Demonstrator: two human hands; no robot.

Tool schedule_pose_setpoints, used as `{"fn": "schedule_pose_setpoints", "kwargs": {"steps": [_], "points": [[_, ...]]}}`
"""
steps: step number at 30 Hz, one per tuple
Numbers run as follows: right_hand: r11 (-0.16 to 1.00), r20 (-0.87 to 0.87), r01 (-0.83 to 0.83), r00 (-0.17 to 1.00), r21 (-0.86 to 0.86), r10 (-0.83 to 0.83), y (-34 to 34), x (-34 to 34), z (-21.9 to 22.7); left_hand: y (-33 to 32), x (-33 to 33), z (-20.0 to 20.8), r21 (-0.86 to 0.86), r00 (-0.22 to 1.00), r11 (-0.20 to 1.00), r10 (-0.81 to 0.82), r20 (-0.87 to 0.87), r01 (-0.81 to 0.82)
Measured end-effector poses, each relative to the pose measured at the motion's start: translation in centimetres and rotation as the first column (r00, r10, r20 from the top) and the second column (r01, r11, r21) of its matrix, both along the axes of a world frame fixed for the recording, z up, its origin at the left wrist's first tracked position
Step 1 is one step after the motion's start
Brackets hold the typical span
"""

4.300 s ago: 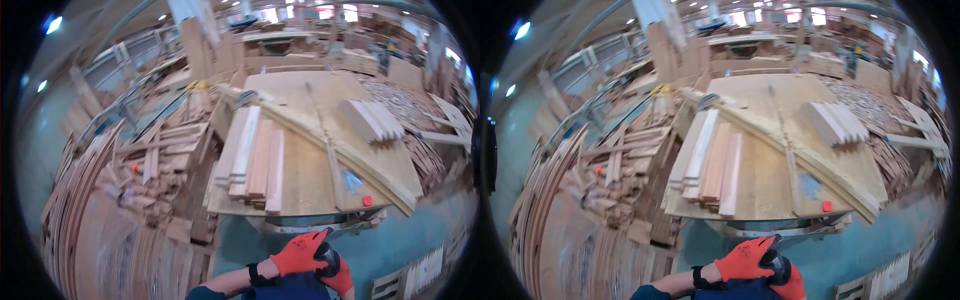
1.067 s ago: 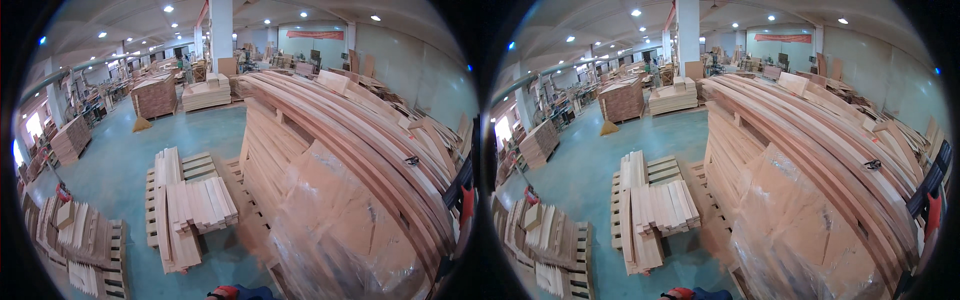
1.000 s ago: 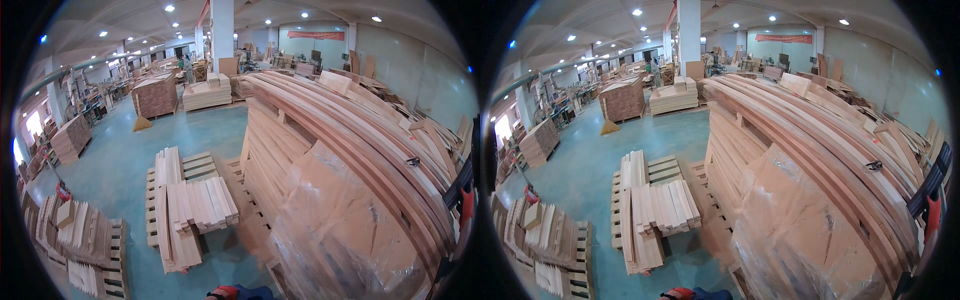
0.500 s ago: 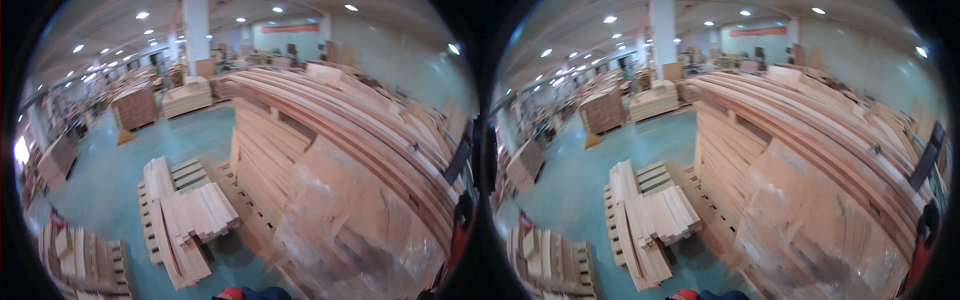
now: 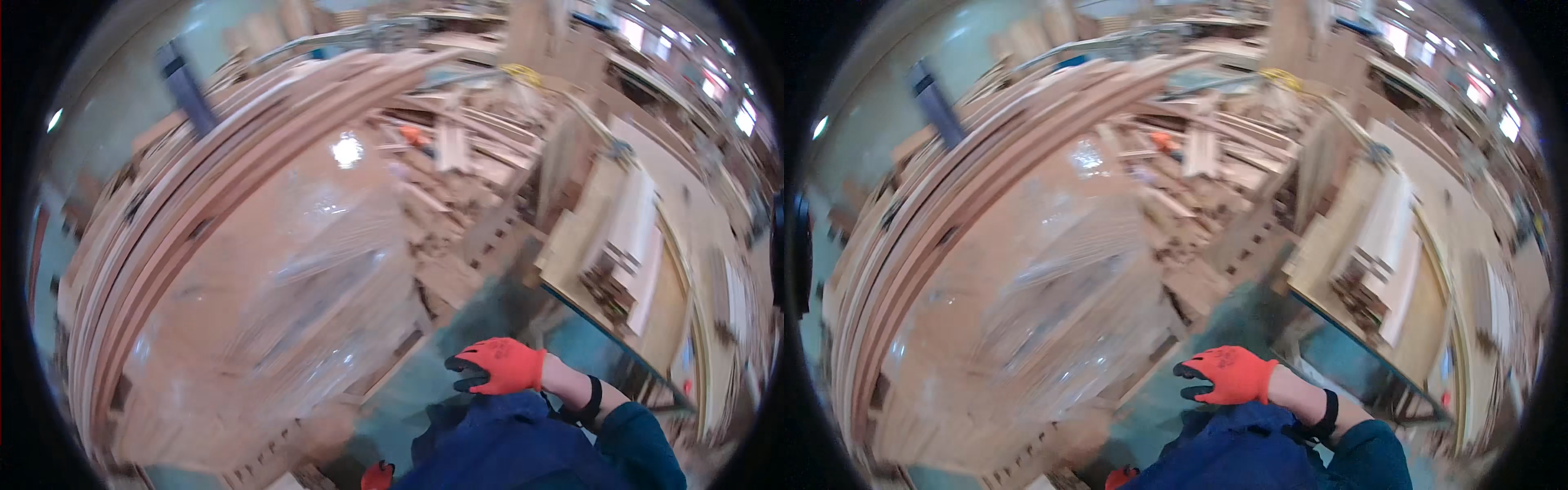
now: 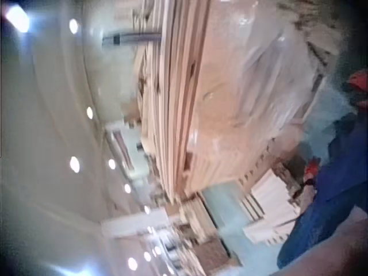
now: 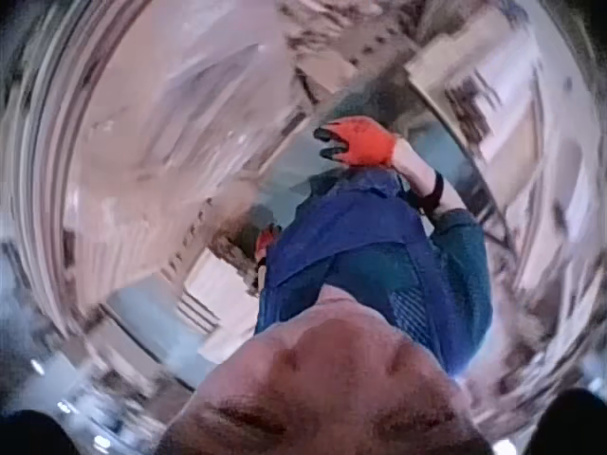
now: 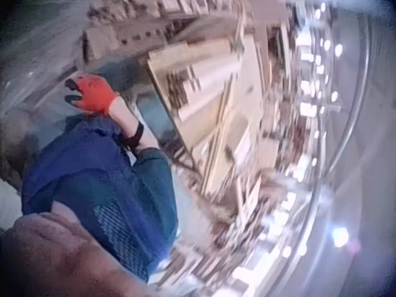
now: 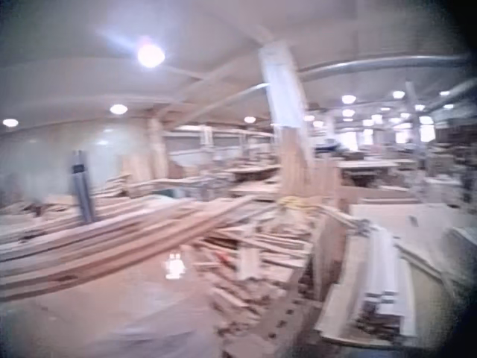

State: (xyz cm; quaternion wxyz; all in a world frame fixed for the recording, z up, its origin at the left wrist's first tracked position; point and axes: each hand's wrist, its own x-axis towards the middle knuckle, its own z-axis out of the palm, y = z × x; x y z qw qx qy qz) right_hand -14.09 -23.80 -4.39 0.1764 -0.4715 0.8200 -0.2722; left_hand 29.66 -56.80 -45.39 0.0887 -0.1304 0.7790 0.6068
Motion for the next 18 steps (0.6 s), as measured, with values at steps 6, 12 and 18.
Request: {"fn": "schedule_pose_setpoints", "kwargs": {"steps": [6,12,18], "points": [[0.938,0.093,0.347,0.935,-0.026,-0.343,13.5,4.5,-2.8,3.9,-16.5,10.0,-0.562,0.876,0.736,-0.085,0.475,0.377],[0.812,0.206,0.578,0.806,-0.074,-0.555,28.0,10.2,-7.1,18.1,-27.7,15.9,-0.540,0.947,0.788,-0.167,0.273,0.295],[0.280,0.217,0.945,0.312,-0.169,-0.925,39.8,10.0,-14.5,36.4,-33.1,19.9,-0.381,0.859,0.772,-0.483,0.168,0.509]]}}
